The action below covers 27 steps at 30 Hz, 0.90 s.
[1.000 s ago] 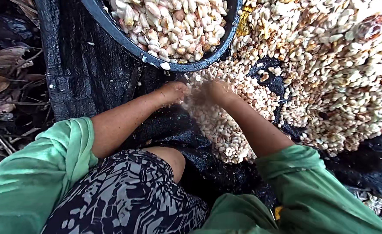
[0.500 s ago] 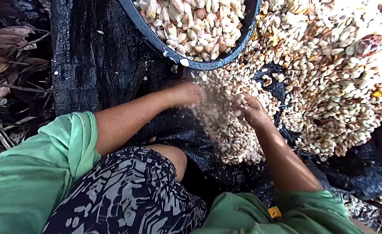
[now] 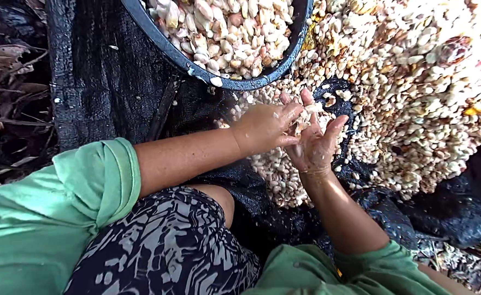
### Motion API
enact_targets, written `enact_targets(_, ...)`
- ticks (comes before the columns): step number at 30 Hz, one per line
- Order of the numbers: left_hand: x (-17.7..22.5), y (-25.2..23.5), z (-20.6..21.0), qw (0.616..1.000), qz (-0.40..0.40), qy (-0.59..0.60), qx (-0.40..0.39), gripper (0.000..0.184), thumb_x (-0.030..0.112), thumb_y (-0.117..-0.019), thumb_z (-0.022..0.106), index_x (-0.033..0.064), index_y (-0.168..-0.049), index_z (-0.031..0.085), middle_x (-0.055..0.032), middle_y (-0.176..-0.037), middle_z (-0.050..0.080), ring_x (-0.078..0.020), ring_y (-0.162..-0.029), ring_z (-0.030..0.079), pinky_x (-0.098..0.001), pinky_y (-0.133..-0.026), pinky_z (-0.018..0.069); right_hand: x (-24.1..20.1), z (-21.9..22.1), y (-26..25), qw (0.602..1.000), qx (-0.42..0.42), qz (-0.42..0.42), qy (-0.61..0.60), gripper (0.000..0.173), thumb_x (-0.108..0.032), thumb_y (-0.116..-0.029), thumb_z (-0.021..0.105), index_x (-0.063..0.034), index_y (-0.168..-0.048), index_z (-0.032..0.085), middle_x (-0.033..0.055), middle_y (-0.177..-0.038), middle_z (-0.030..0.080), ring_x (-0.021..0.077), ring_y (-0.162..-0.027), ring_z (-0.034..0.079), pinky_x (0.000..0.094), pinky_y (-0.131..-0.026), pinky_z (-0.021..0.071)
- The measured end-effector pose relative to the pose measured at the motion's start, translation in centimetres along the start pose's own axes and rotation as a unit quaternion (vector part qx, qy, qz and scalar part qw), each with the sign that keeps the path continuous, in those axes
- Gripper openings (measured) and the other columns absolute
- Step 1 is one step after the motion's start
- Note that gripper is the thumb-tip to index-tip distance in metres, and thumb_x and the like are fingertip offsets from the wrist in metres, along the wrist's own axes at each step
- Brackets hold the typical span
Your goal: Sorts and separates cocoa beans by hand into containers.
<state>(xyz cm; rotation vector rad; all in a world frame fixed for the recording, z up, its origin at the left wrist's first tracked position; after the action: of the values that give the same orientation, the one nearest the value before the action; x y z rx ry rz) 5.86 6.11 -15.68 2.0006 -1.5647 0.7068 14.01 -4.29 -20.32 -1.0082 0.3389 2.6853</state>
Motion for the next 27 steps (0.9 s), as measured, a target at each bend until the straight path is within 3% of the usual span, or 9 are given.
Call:
enact_targets(2,0.1,-0.5,0.2,0.999,0.012,-0.031,0.02,0.043,0.026,-0.0952,0.07,-0.0024,-0.127,0.062,-0.0216,-0.098,0.07,-0.04,-0.085,0.071,-0.056,-0.071,0.0556,-0.3,0.3,-0.2,1.0,-0.01,-0.011,0.018,0.09,-0.083,-0.0916,0.029,-0.0263,-0.161,0.023,0.001,-0.16,0.042,0.0187,-0.141,0.047,0.0363,-0.11,0.0452)
enact_targets(8,-1.2,-2.0,0.6,0.996,-0.01,0.081,-0.041,0.021,0.015,-0.1021,0.055,-0.0017,-0.106,0.067,-0.0184,-0.094,0.069,-0.0336,-0.086,0.069,-0.0552,-0.076,0.0533,-0.6,-1.7,1.2,0.999,0.028,0.018,0.024,0.088,-0.083,-0.092,0.03,-0.0259,-0.159,0.034,0.0005,-0.151,0.051,0.0189,-0.133,0.053,0.0417,-0.108,0.0474)
enact_targets(10,-1.4,-2.1,0.8,0.976,-0.059,0.192,-0.082,0.023,0.011,-0.1047,0.052,-0.0046,-0.115,0.066,-0.0173,-0.105,0.069,-0.0235,-0.094,0.067,-0.0444,-0.087,0.0529,-0.7,-2.3,1.7,0.998,0.057,0.027,0.027,0.081,-0.082,-0.0931,0.029,-0.0264,-0.152,0.04,-0.0023,-0.136,0.058,0.0134,-0.115,0.06,0.0358,-0.095,0.0532)
enact_targets(12,-1.4,-2.1,1.2,0.931,-0.116,0.334,-0.09,0.025,0.008,-0.1058,0.048,-0.0047,-0.124,0.062,-0.0098,-0.106,0.066,-0.0069,-0.086,0.062,-0.0249,-0.079,0.053,-1.0,-2.9,2.4,0.996,0.083,0.024,0.033,0.062,-0.068,-0.1018,0.035,-0.0237,-0.144,0.048,-0.0023,-0.129,0.063,0.0138,-0.114,0.063,0.0365,-0.096,0.0542)
enact_targets(13,-1.4,-2.0,1.3,0.899,-0.148,0.4,-0.096,0.027,0.006,-0.1063,0.046,-0.0031,-0.128,0.059,-0.007,-0.106,0.066,-0.004,-0.083,0.062,-0.0216,-0.076,0.0538,-1.3,-3.0,2.7,0.993,0.1,0.022,0.051,0.053,-0.059,-0.1055,0.038,-0.0209,-0.141,0.049,-0.0013,-0.127,0.064,0.0143,-0.114,0.064,0.0369,-0.098,0.0543)
enact_targets(17,-0.9,-2.3,2.2,0.818,-0.198,0.528,-0.107,0.031,0.016,-0.1084,0.037,0.0034,-0.129,0.057,-0.0007,-0.102,0.067,-0.0067,-0.085,0.067,-0.0265,-0.076,0.0592,-2.6,-2.9,3.1,0.972,0.073,-0.015,0.224,0.047,-0.04,-0.1091,0.046,-0.0121,-0.147,0.044,0.0007,-0.132,0.06,0.0137,-0.112,0.065,0.0374,-0.097,0.058)
enact_targets(19,-0.6,-2.7,2.6,0.812,-0.165,0.546,-0.126,0.035,0.028,-0.1072,0.04,0.0055,-0.127,0.059,0.0014,-0.101,0.071,-0.0075,-0.09,0.069,-0.0289,-0.082,0.06,-3.0,-2.8,3.2,0.951,0.037,-0.04,0.303,0.042,-0.03,-0.1096,0.048,-0.0094,-0.146,0.048,0.0016,-0.135,0.06,0.0116,-0.111,0.067,0.0352,-0.095,0.0595)
enact_targets(23,-0.1,-3.9,2.9,0.818,-0.159,0.532,-0.153,0.027,0.018,-0.1058,0.051,0.0003,-0.124,0.058,-0.0008,-0.092,0.068,-0.0078,-0.079,0.068,-0.0258,-0.077,0.0595,-3.9,-2.6,3.0,0.911,0.032,-0.078,0.403,0.04,-0.006,-0.1001,0.06,-0.002,-0.139,0.052,0.0007,-0.115,0.066,0.0028,-0.095,0.066,0.023,-0.084,0.0585)
enact_targets(27,-0.1,-4.5,2.6,0.818,-0.184,0.524,-0.151,0.021,0.015,-0.1096,0.046,0.0019,-0.109,0.061,0.0004,-0.086,0.07,-0.0057,-0.074,0.069,-0.0227,-0.071,0.0596,-5.3,-3.2,2.7,0.895,0.046,-0.065,0.44,0.055,-0.009,-0.094,0.069,-0.0005,-0.143,0.046,0.0035,-0.119,0.064,0.0025,-0.09,0.066,0.0204,-0.078,0.0582)
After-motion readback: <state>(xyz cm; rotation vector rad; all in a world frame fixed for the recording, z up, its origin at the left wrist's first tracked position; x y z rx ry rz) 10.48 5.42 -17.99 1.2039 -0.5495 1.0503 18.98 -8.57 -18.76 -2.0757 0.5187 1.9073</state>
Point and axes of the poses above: each hand's wrist, its own y-axis away from the middle knuckle, its own z-axis out of the palm, x = y × z, the point moved 4 cm from there along -y, towards the middle knuckle
